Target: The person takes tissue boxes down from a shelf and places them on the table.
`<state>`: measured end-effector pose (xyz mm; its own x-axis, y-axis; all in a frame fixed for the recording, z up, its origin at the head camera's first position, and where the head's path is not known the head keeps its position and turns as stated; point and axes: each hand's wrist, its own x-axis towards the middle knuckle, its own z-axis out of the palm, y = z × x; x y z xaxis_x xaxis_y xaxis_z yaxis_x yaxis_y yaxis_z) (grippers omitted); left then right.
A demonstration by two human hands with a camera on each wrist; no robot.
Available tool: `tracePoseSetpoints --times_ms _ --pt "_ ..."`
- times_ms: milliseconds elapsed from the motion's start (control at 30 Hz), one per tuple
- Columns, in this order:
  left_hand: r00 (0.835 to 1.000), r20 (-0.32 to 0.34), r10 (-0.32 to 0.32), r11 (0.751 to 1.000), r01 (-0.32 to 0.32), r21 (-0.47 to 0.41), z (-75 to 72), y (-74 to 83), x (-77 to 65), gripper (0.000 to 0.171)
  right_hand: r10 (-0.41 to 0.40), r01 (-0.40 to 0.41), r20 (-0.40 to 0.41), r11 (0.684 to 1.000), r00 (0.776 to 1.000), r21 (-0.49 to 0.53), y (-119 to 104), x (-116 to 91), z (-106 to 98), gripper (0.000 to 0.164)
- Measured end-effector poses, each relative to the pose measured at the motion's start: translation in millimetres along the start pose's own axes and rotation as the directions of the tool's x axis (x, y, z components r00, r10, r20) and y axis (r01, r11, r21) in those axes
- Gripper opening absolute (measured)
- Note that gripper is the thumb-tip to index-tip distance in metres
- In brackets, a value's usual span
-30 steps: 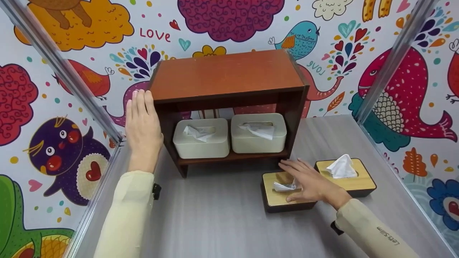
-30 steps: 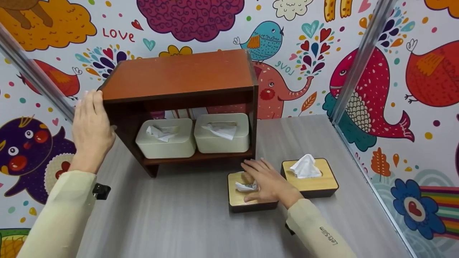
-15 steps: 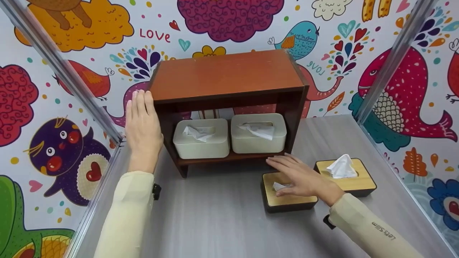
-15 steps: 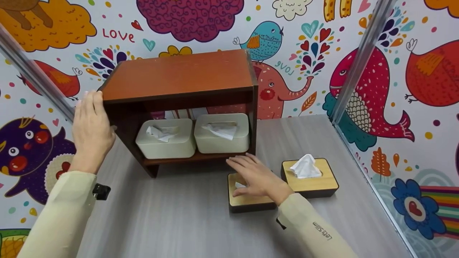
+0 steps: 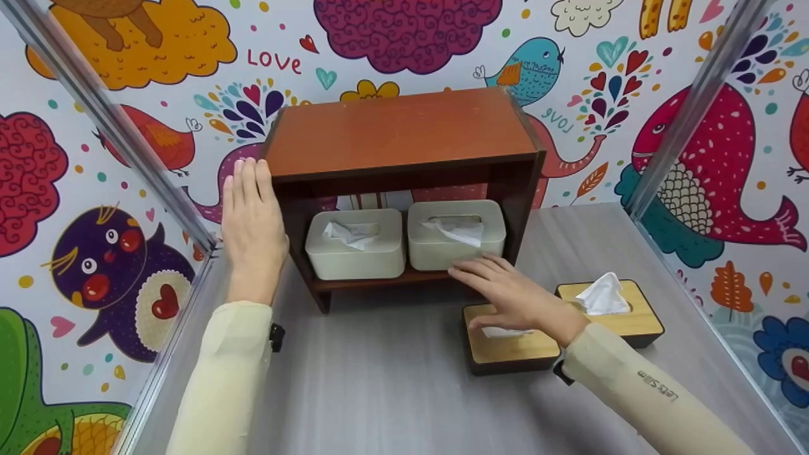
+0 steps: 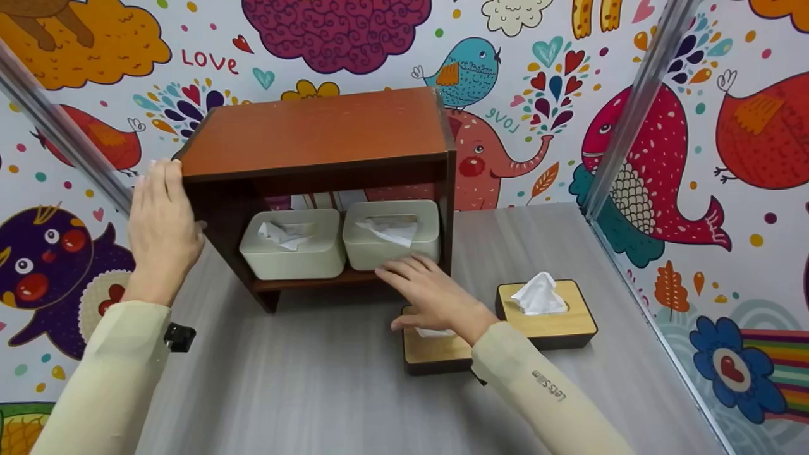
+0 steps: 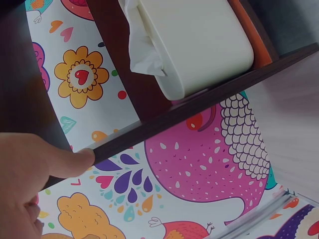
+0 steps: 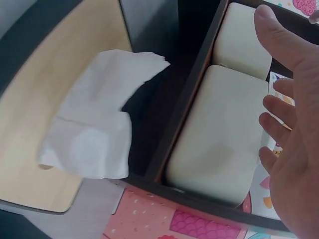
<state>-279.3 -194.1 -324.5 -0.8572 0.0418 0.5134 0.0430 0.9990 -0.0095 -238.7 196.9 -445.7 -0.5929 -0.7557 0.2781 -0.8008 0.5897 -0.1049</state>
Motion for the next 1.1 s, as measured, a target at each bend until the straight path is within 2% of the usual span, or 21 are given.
tracePoseSetpoints --times_ms 367,733,900,1100 --pt "1.0 -0.025 0.0 1.0 0.0 -0.004 1.8 -0.2 -0.5 0.095 0.026 -0.022 0.045 0.997 0.999 -0.076 -0.3 34.9 -11.8 0.091" --pt "1.0 0.027 -0.004 1.0 0.003 0.026 -1.0 0.7 -0.1 0.1 0.069 -0.065 0.04 0.994 0.997 -0.091 6.3 69.3 -20.2 0.087" --pt "1.0 0.009 -0.005 1.0 0.005 0.021 -0.8 0.7 -0.5 0.097 0.084 -0.08 0.036 0.992 0.996 -0.102 8.3 81.0 -22.6 0.088" --pt "1.0 -0.014 -0.009 1.0 0.009 0.007 0.7 1.1 -0.3 0.092 0.152 -0.145 0.086 0.986 0.985 -0.084 12.4 92.1 -23.0 0.091"
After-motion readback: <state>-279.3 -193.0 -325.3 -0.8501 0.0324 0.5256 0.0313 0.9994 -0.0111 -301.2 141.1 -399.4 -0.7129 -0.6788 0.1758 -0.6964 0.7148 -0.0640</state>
